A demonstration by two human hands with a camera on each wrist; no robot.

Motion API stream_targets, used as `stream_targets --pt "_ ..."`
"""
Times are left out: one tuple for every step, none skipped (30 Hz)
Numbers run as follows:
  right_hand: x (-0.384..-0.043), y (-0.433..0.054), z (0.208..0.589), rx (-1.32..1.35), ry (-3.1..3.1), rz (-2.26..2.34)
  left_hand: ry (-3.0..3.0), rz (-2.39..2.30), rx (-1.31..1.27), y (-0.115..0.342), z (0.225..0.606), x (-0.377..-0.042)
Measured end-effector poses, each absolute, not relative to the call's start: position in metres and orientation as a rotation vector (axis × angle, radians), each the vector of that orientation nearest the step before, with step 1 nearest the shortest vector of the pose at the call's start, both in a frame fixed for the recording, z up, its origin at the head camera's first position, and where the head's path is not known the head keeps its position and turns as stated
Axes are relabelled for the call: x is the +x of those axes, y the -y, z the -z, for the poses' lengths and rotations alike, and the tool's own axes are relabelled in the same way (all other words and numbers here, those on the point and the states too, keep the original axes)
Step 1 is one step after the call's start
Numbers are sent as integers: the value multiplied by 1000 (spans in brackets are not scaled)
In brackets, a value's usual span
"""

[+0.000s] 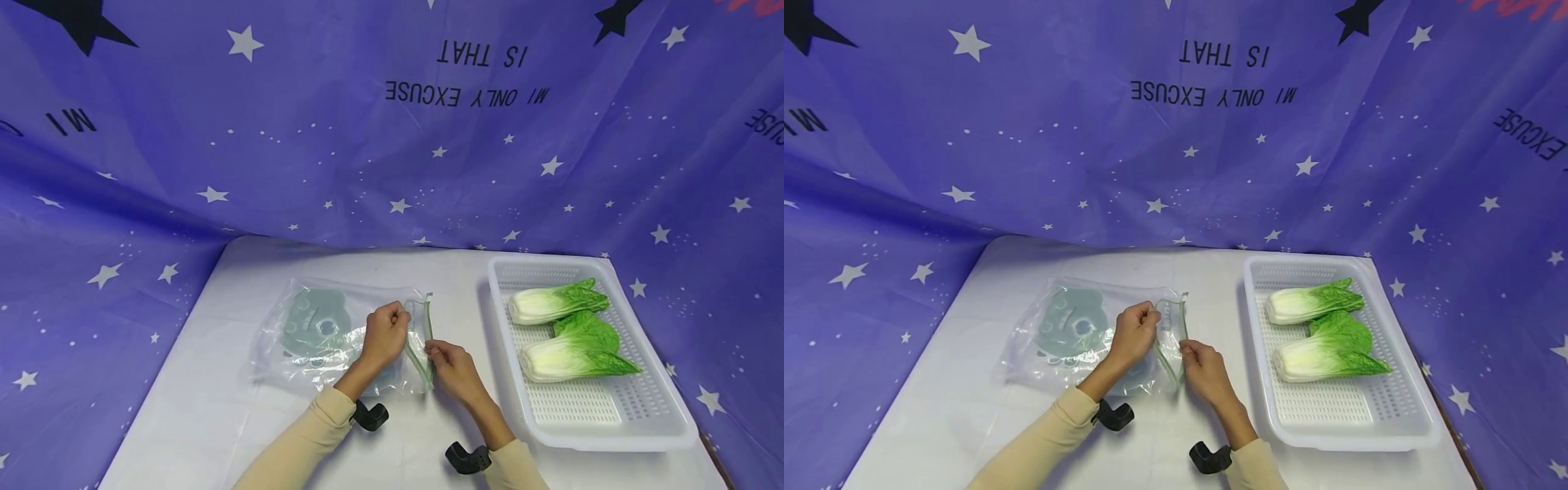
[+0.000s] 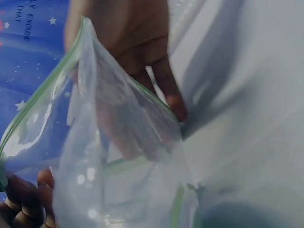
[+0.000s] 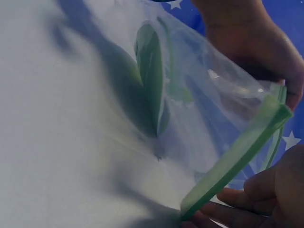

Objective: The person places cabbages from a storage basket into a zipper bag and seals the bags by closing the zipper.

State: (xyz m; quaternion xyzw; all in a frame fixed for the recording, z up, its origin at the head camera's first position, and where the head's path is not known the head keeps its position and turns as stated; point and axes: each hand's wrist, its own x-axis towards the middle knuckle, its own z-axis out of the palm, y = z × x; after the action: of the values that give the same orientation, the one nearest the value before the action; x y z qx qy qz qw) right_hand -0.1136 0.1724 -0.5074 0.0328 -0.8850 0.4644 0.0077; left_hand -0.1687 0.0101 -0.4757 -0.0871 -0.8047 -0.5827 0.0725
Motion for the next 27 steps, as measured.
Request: stream_targets --pt "-114 -172 506 104 2764 -1443 2427 1742 -272 -10 477 -168" --pt "-115 -171 505 112 2758 -1429 2435 1732 -279 -11 478 -167" --pt "-115 -171 504 109 2757 -1414 2444 1721 -285 -11 479 -167" --pt "-115 -170 504 110 2754 -1403 2453 1708 -290 -10 480 -167" --pt "-116 -170 504 107 2752 -1390 2464 1699 -295 -10 481 -167" --pt "-116 -170 505 107 2757 -1370 2473 1695 -301 -10 482 -167" --pt "-116 -170 505 113 2763 -1346 2478 1690 -306 -9 482 -167" --pt "-116 -170 506 111 2773 -1335 2480 1691 -314 -9 483 -167" --pt "-116 -170 508 104 2792 -1327 2478 1689 -318 -8 483 -167" --pt "-116 -170 509 108 2809 -1308 2470 1689 -320 -7 483 -167" --pt "-116 -171 511 116 2826 -1286 2453 1691 -322 -7 482 -168" --pt "-116 -171 512 121 2835 -1262 2426 1704 -324 -6 481 -168" --pt "-117 -171 513 126 2840 -1244 2397 1712 -325 -5 480 -168" --pt "-117 -171 514 130 2845 -1231 2369 1724 -325 -5 478 -168" --pt "-117 -171 515 139 2845 -1209 2345 1734 -323 -4 477 -169" --pt "-117 -171 515 147 2839 -1194 2324 1744 -324 -4 476 -169" --pt "-117 -171 516 156 2834 -1184 2312 1754 -324 -4 476 -169" --pt "-117 -172 516 158 2830 -1171 2310 1755 -323 -4 476 -169" --pt "-117 -172 516 166 2830 -1168 2313 1753 -323 -4 476 -169" --pt "-117 -172 516 170 2831 -1168 2322 1757 -326 -4 477 -169" --pt "-117 -171 515 173 2831 -1168 2332 1754 -329 -4 478 -169" --pt "-116 -171 514 174 2834 -1175 2347 1750 -334 -5 478 -168" --pt "-116 -171 512 176 2838 -1178 2361 1743 -336 -5 479 -168" --pt "-116 -170 510 175 2840 -1182 2372 1739 -342 -5 480 -167" --pt "-115 -169 508 177 2841 -1189 2381 1733 -345 -6 481 -166" --pt "-114 -168 505 181 2841 -1194 2390 1721 -349 -6 482 -166" --pt "-113 -168 501 185 2840 -1204 2397 1708 -348 -6 483 -166"
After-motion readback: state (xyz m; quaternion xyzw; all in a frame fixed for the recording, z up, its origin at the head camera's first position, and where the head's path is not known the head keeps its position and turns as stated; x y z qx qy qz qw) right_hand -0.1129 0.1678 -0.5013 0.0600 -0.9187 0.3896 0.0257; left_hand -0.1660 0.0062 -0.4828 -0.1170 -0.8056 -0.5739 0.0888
